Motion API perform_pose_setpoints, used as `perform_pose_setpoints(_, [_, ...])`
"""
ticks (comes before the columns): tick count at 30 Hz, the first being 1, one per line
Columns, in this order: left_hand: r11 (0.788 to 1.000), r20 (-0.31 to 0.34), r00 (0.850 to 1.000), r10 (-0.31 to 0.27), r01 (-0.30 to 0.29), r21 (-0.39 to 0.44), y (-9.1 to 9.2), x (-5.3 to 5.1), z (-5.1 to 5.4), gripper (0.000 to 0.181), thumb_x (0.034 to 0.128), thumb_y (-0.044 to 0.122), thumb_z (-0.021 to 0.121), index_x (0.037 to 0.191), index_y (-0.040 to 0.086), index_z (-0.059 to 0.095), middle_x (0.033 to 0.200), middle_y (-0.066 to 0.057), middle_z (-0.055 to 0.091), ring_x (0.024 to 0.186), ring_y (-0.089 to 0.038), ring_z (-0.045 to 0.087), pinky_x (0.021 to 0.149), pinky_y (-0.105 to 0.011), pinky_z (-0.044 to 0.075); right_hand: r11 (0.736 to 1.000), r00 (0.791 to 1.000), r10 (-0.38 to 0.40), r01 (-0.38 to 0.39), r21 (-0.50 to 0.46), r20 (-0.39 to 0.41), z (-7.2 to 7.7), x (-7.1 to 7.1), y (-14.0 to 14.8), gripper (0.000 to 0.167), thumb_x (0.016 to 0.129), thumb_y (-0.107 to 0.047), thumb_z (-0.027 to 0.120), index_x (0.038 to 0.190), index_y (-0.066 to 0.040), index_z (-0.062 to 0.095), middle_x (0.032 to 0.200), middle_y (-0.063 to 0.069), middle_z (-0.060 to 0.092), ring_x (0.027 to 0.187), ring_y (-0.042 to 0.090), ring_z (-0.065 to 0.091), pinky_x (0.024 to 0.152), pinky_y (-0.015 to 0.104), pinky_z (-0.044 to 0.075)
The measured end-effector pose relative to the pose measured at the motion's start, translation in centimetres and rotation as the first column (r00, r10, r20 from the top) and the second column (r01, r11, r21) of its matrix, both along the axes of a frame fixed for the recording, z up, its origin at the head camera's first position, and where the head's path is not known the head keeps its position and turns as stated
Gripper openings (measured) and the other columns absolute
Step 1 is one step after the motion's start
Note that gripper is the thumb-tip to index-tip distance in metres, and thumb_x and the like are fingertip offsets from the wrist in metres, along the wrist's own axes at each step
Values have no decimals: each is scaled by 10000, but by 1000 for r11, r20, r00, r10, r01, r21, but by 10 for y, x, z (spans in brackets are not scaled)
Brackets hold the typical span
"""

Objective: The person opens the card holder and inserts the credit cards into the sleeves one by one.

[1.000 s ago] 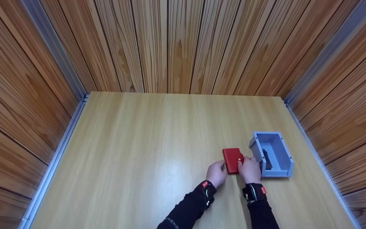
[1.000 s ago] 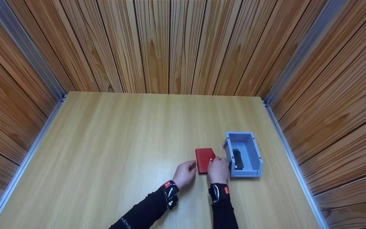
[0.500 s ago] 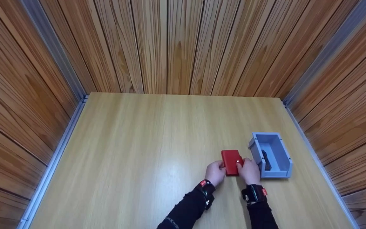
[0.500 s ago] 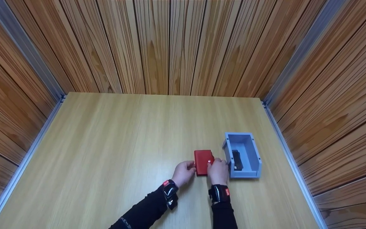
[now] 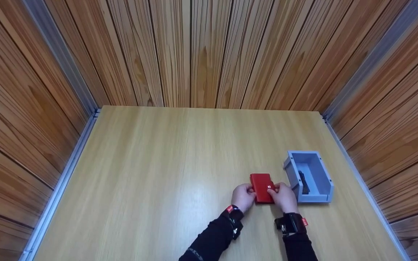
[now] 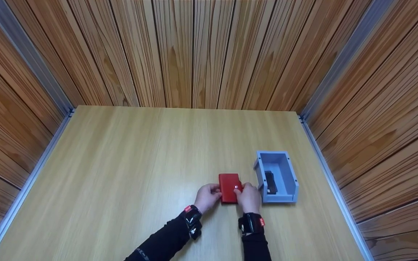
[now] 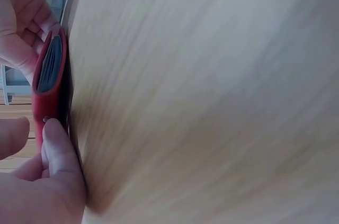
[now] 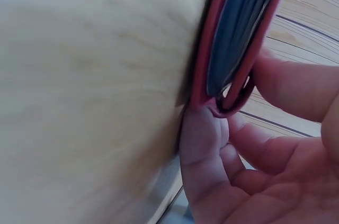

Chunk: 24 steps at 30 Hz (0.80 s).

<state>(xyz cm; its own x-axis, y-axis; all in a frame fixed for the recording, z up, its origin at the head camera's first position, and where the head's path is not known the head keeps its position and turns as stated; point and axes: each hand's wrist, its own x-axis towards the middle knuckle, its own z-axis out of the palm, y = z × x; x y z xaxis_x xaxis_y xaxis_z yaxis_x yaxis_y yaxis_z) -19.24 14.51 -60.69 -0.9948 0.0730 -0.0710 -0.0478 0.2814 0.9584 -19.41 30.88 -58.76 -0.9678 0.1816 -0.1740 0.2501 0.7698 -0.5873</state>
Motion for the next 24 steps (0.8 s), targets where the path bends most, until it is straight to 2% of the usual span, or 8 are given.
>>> perform_pose_setpoints(6, [999,-9,999,50,-50,21,-3,1,-4,197,799,-67,714,995,-44,697,785,-3,642,736,-64,586,685,-224,497,1000,1000,-5,5,-24,3,0,3,-4,337,940,-150,642,1130,117,564,1001,225,641,937,341,612,830,485,468])
perform_pose_setpoints(12, [997,-12,997,73,-73,37,-9,1,-6,192,791,-73,712,978,-35,692,762,21,616,720,-51,568,673,-220,490,1000,1000,-4,4,4,-22,2,4,-11,351,931,-167,656,1131,112,581,1000,220,658,944,344,625,820,487,473])
perform_pose_setpoints(19, [995,-14,996,88,-87,46,-23,0,-5,228,779,-61,676,1006,-48,688,773,5,611,728,-74,561,684,-246,491,999,1000,8,-9,-53,-15,4,-1,-24,346,942,-157,646,1136,118,567,996,216,644,926,321,620,820,479,482])
perform_pose_setpoints(24, [990,-35,991,130,-128,52,-34,-2,-6,241,756,-53,664,996,-55,687,762,5,609,726,-82,558,688,-259,493,997,999,18,-21,-74,-37,5,-5,-38,347,931,-141,659,1136,123,565,986,210,637,918,313,620,825,471,489])
